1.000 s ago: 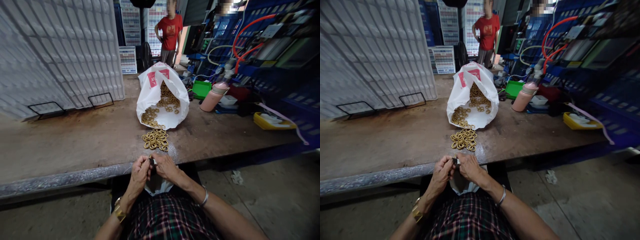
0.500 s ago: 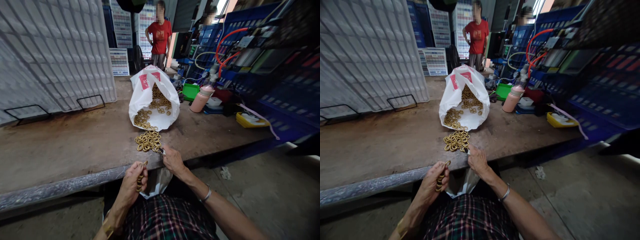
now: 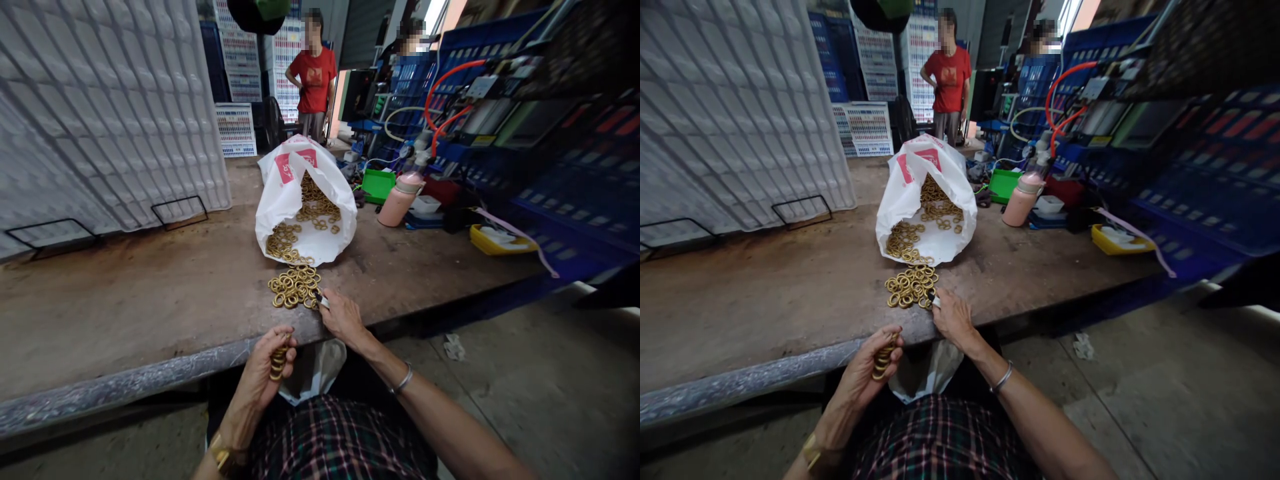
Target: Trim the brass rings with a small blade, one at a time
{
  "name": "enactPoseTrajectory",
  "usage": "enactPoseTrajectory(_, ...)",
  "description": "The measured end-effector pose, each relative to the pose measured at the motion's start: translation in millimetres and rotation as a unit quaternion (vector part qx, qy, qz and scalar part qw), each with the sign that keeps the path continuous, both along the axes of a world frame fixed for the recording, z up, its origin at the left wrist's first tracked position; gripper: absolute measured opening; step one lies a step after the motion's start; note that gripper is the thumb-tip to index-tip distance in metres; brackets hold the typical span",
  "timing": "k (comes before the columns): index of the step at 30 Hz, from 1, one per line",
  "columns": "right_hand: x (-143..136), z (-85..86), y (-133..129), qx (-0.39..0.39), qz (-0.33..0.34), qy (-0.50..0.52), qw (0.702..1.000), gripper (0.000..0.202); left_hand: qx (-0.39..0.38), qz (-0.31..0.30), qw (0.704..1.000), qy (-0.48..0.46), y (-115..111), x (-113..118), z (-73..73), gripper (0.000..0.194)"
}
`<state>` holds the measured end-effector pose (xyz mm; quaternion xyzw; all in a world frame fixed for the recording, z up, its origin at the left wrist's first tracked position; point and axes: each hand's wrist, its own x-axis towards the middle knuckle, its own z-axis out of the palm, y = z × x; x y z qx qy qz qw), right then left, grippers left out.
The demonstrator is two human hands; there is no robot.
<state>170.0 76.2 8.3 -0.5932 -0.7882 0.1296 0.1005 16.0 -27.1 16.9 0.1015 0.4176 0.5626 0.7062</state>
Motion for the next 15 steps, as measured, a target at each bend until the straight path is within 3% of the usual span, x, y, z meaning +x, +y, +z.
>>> enactPoseTrajectory(5, -5.1, -7.0, -11.5, 0.028, 0.09, 0.152, 0.984, 0.012, 0.011, 0.042, 0.999, 0.026, 1.6, 2.8, 0.0, 0.025)
enactPoseTrajectory(9, -17.3, -3.5, -27.9, 0.017, 0.168, 0.229, 0.959, 0.011, 0.022, 0.092, 0.983, 0.156, 1.4, 3.5, -2.4, 0.029)
enactPoseTrajectory(15, -30.2, 1.0, -40.5, -0.02, 0.194, 0.244, 0.95, 0.006, 0.03, 0.024, 0.953, 0.301, -2.5, -0.5, -7.0, 0.031)
